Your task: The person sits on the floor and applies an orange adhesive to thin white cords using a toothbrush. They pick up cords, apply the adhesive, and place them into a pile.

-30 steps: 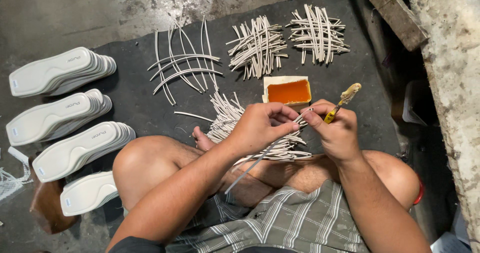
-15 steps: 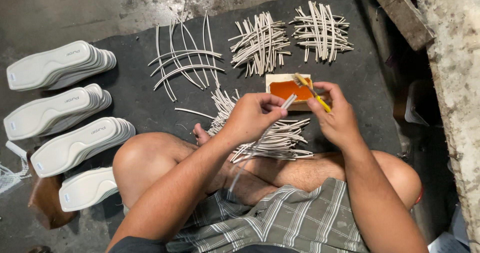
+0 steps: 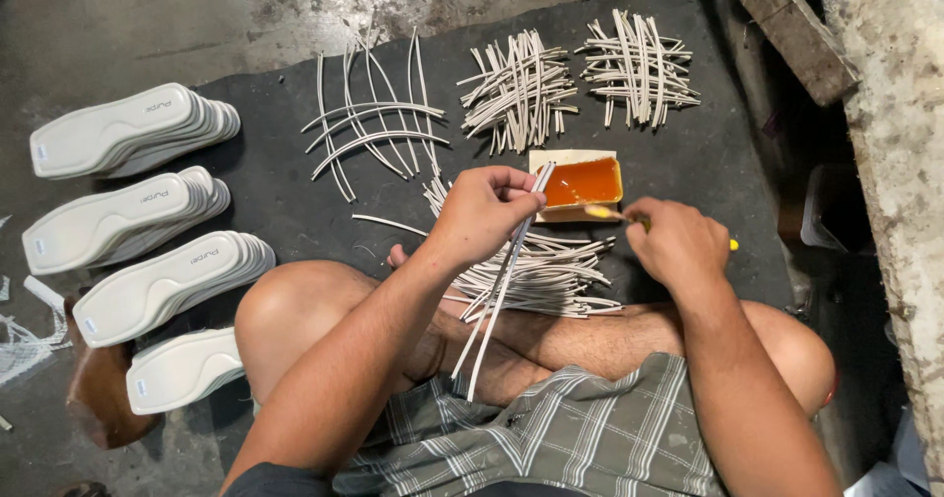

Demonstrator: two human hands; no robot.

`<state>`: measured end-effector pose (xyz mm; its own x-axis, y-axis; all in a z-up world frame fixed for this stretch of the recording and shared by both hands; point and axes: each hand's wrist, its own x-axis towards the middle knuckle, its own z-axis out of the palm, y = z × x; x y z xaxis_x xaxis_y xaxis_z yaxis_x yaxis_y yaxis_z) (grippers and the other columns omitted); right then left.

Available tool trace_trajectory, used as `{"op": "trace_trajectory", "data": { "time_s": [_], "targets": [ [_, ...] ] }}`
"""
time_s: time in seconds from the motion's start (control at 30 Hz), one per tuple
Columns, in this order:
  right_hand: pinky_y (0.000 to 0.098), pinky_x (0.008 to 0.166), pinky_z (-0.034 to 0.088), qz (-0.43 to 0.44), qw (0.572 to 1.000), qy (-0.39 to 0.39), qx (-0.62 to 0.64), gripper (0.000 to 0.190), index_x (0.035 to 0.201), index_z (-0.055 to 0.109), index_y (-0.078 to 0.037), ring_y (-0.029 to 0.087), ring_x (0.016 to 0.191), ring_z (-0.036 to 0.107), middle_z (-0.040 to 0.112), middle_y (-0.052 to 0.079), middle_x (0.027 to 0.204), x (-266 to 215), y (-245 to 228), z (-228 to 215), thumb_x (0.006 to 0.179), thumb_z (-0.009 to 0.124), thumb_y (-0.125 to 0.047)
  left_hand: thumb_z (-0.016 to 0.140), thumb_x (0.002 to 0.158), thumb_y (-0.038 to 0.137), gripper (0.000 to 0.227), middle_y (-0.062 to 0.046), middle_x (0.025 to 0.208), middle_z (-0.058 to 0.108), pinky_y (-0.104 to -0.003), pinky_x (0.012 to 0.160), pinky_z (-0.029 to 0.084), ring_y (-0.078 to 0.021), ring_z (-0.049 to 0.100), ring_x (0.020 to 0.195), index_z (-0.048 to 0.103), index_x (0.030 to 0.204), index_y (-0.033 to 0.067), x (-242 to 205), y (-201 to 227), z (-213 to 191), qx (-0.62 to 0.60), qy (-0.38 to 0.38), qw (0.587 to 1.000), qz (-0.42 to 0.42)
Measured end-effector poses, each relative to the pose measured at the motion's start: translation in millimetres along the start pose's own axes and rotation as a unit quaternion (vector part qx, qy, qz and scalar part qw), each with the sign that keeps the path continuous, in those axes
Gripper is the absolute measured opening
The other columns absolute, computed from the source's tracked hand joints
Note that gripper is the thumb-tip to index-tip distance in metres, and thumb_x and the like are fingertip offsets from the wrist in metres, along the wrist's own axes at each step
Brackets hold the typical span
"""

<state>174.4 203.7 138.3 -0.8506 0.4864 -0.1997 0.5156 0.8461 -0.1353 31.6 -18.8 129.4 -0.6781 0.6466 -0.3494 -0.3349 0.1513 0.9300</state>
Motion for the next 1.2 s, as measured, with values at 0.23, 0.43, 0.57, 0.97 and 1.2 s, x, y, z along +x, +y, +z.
{"op": "trace_trajectory", "data": {
  "time_s": [0.23, 0.43, 0.57, 0.97, 1.2],
  "targets": [
    [0.0248, 0.078, 0.051, -0.046, 0.896, 0.049, 0.438, 0.024, 0.119, 0.076, -0.014, 0.012, 0.088, 0.066, 0.075, 0.005, 0.103, -24, -1, -12, 0.096, 0.073, -0.012, 0.076, 0.083, 0.014, 0.025, 0.000, 0.078, 0.073, -0.021, 0.060, 0.052, -0.0041, 0.063, 0.066, 0.076, 0.102, -0.0038, 6, -5, 8, 0.008, -0.010, 1.000, 0.008],
    [0.0252, 0.077, 0.054, -0.162, 0.905, 0.148, 0.365, 0.023, 0.117, 0.074, -0.008, 0.011, 0.089, 0.069, 0.074, 0.005, 0.101, -26, -24, -15, 0.094, 0.073, -0.003, 0.078, 0.082, 0.016, 0.024, 0.000, 0.077, 0.073, -0.021, 0.061, 0.052, -0.0037, 0.064, 0.066, 0.078, 0.099, -0.0018, 2, -4, 14, 0.052, -0.026, 0.998, -0.004],
    [0.0245, 0.070, 0.054, -0.160, 0.909, 0.153, 0.354, 0.023, 0.114, 0.075, -0.008, 0.012, 0.085, 0.069, 0.074, 0.006, 0.101, -27, -30, -21, 0.092, 0.072, -0.003, 0.076, 0.084, 0.014, 0.021, 0.000, 0.075, 0.069, -0.022, 0.054, 0.046, -0.0050, 0.057, 0.060, 0.078, 0.099, -0.0011, 2, -3, 11, -0.018, -0.033, 0.999, -0.020],
    [0.0255, 0.078, 0.055, -0.162, 0.925, 0.201, 0.278, 0.021, 0.115, 0.077, -0.009, 0.013, 0.093, 0.072, 0.076, 0.009, 0.104, -34, -26, -26, 0.095, 0.072, -0.008, 0.078, 0.085, 0.012, 0.023, 0.001, 0.077, 0.071, -0.019, 0.055, 0.046, -0.0029, 0.057, 0.062, 0.076, 0.103, -0.0024, -3, -6, 17, -0.040, -0.068, 0.997, 0.015],
    [0.0262, 0.060, 0.041, 0.015, 0.808, -0.097, 0.581, 0.026, 0.117, 0.076, -0.001, 0.008, 0.069, 0.052, 0.069, 0.000, 0.086, -19, -24, 21, 0.097, 0.069, -0.016, 0.076, 0.093, 0.015, 0.025, -0.005, 0.092, 0.071, -0.022, 0.059, 0.050, -0.0067, 0.062, 0.074, 0.070, 0.112, -0.0017, 10, -20, 32, -0.140, -0.026, 0.986, 0.084]
  ]
}}
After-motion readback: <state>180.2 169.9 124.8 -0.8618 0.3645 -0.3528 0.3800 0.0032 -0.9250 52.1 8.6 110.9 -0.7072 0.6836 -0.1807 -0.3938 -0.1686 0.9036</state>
